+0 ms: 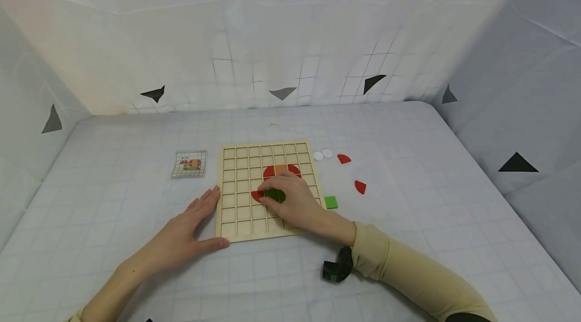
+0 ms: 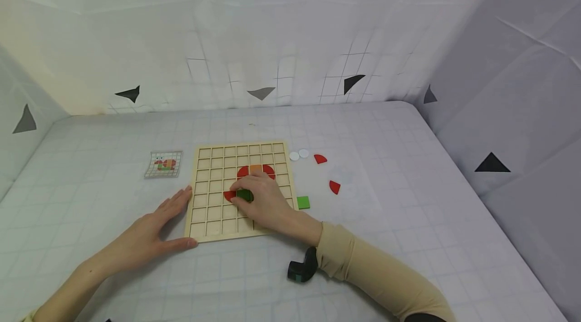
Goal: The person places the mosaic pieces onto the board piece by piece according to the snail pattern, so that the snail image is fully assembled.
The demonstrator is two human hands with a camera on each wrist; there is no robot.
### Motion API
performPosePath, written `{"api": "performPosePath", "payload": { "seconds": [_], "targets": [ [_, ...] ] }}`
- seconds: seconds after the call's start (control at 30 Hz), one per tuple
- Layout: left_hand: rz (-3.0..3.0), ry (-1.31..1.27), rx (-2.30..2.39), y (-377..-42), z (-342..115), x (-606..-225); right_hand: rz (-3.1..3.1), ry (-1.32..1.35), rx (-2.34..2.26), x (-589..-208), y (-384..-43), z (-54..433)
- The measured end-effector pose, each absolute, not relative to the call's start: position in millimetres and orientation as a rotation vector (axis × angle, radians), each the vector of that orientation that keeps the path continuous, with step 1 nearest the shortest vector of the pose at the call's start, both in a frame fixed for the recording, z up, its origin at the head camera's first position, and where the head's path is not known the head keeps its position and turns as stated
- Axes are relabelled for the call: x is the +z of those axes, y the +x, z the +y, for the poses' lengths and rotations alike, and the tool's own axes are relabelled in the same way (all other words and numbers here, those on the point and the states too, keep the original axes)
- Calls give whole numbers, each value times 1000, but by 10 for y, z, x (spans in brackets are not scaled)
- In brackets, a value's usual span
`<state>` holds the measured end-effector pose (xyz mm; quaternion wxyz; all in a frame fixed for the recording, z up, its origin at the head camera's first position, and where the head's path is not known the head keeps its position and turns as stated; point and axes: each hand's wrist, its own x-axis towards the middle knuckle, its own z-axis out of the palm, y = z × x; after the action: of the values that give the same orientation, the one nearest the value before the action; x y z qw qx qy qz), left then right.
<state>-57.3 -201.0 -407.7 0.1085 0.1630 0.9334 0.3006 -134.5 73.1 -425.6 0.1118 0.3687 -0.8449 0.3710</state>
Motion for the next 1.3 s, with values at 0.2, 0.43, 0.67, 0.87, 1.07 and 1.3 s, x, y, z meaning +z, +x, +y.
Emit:
{"api": "performPosePath", "payload": {
  "seconds": [0.2, 0.43, 0.67, 0.87, 1.07, 1.3],
  "targets": [
    [2750, 483, 888, -568, -2008, -4071, -2478, 1090, 1081, -4259, -1344, 735],
    [2749, 483, 892, -564, -2014, -4078, -2465, 1095, 1089, -4269, -1346, 728],
    [2747, 480, 890, -572, -2006, -4103, -2467, 1149, 1250, -4118, -1398, 938],
    [2753, 463, 860, -582, -1997, -4079, -2450, 1161, 1325, -4005, -1483, 1457],
    [2759, 453, 843, -582, -2000, -4067, -2557, 1056, 1236, -4025, -1542, 1965],
    [2759, 451, 843, -586, -1988, -4074, -2629, 1008, 1195, -4133, -1496, 2318]
  ]
}}
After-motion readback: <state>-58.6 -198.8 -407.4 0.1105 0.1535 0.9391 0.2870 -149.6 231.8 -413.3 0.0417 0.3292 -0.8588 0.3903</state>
